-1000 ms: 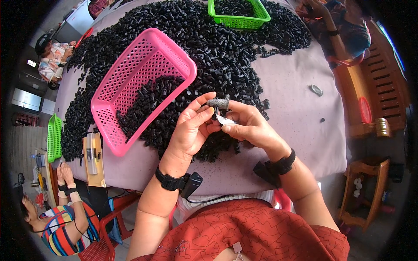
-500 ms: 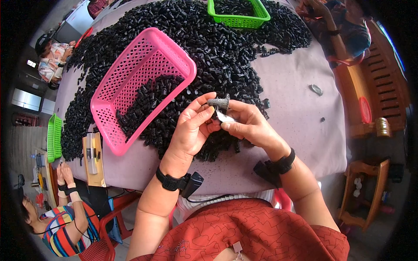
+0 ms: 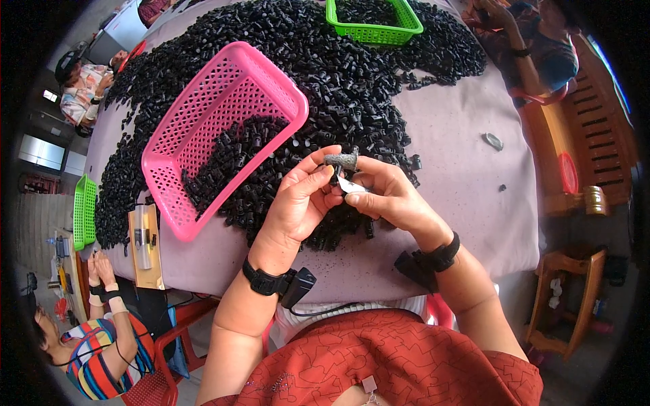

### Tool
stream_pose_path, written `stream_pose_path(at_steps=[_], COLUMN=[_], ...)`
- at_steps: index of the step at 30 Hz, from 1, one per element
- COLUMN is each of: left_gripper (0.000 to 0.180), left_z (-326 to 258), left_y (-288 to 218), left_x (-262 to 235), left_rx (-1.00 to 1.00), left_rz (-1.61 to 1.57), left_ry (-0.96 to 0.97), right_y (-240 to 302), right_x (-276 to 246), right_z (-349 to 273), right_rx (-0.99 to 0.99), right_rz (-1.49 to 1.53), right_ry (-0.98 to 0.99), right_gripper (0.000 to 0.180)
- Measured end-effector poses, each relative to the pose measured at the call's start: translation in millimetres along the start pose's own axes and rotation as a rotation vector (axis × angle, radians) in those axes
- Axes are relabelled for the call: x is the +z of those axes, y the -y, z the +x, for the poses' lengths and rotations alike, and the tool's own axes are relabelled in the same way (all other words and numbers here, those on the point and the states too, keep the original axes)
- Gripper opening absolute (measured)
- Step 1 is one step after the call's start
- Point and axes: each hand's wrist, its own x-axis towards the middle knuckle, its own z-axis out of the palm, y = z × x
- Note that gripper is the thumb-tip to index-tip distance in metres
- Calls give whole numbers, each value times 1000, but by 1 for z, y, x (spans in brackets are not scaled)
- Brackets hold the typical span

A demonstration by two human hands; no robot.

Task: The recorder is seated at a work table and uses their hands to assemble and inspect small black plastic or rubber components.

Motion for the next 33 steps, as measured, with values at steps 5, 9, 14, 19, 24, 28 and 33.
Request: stream_pose_path(at_steps=[5,9,14,19,24,28,33], left_gripper=[36,38,38,37,39,38,37], left_z=[2,2,2,3,3,3,2], left_y=[1,3,1,3,5,5,5], left_x=[-5,-7,-6,-5,-11,-10,-7], left_rx=[-35,-72,-74,-66,-42,-40,-86], left_rz=[-57,-87,-111,-98,-65,-62,-75], left_ry=[43,95,90,64,110,101,109], right_y=[-2,-6,-1,-3,-1,0,-6], right_x=[-2,-6,-1,-1,2,1,-9], right_z=[1,3,1,0,1,0,1], right_rx=[-3,-12,-10,-15,-3,-6,31], right_rz=[-18,37,29,1,11,-4,-6], right_ry=[-29,-39,0,4,-15,-26,-9], right_gripper=[45,37,46,55,51,48,45])
